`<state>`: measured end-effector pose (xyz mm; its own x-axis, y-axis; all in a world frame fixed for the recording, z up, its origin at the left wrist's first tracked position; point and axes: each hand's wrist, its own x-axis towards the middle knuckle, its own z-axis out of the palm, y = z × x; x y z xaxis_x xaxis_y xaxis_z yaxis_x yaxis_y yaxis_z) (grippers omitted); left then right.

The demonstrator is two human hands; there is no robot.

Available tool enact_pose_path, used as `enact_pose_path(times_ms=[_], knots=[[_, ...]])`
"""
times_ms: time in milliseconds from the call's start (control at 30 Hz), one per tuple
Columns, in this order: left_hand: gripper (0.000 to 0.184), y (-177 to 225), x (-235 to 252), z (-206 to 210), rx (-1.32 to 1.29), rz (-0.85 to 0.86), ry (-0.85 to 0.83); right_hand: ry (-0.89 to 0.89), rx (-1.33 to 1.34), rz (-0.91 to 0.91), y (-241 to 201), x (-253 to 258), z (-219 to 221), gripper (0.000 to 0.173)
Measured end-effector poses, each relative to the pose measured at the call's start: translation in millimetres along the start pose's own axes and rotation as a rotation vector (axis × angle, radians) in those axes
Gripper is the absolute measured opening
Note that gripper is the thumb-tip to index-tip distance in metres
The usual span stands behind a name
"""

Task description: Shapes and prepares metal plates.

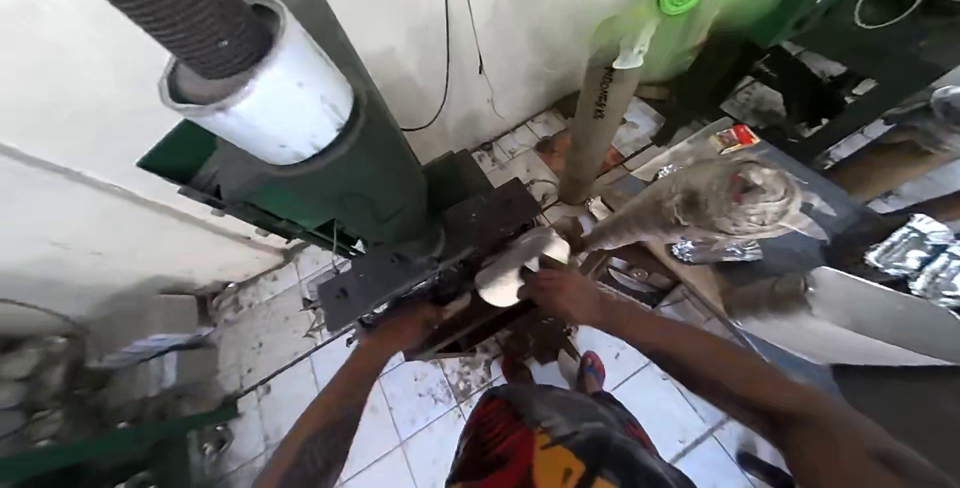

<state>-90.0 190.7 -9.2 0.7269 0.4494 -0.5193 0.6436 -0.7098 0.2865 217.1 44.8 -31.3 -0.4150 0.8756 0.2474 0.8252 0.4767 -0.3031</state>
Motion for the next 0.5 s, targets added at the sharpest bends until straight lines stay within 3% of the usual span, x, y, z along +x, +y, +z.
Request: enact_pose_path(times_ms=[33,100,200,267,367,433,500], knots=[[0.042,-21.6,-1.8,7.3,0.034,0.037,0.004,-0.193,0.005,-0.004,5.0,25.6,1.0,0.03],[0.042,-22.3,-17.5,3.1,0.08,0.053,-0.005,-0.347,-0.027,0.017,16.0,68.2,17.2,0.031],[0.034,32.6,-77.5,-1.5,-0.078,0.187,0.127,-0.417,0.113,0.165,-24.7,108.2,41.3,0.039],[0.031,71.9,-109.7,-0.8,-0.342,0.315,0.09,-0.406,0.267,0.192,-70.8,140.4,60.6,0.039],[0.03,108.9,-128.1,9.2,-0.573,0.338,-0.047,-0.446,0.286,0.072,-119.2,185.7,90.9,0.037],[0.047,122.6,-131.6,9.8,-0.686,0.281,-0.078,-0.522,0.241,0.005,-115.5,190.9,80.5,0.037],[0.026,129.5,-133.5,26.5,-0.75,0.253,-0.042,-0.652,0.193,-0.076,-89.6,169.6,49.4,0.037]])
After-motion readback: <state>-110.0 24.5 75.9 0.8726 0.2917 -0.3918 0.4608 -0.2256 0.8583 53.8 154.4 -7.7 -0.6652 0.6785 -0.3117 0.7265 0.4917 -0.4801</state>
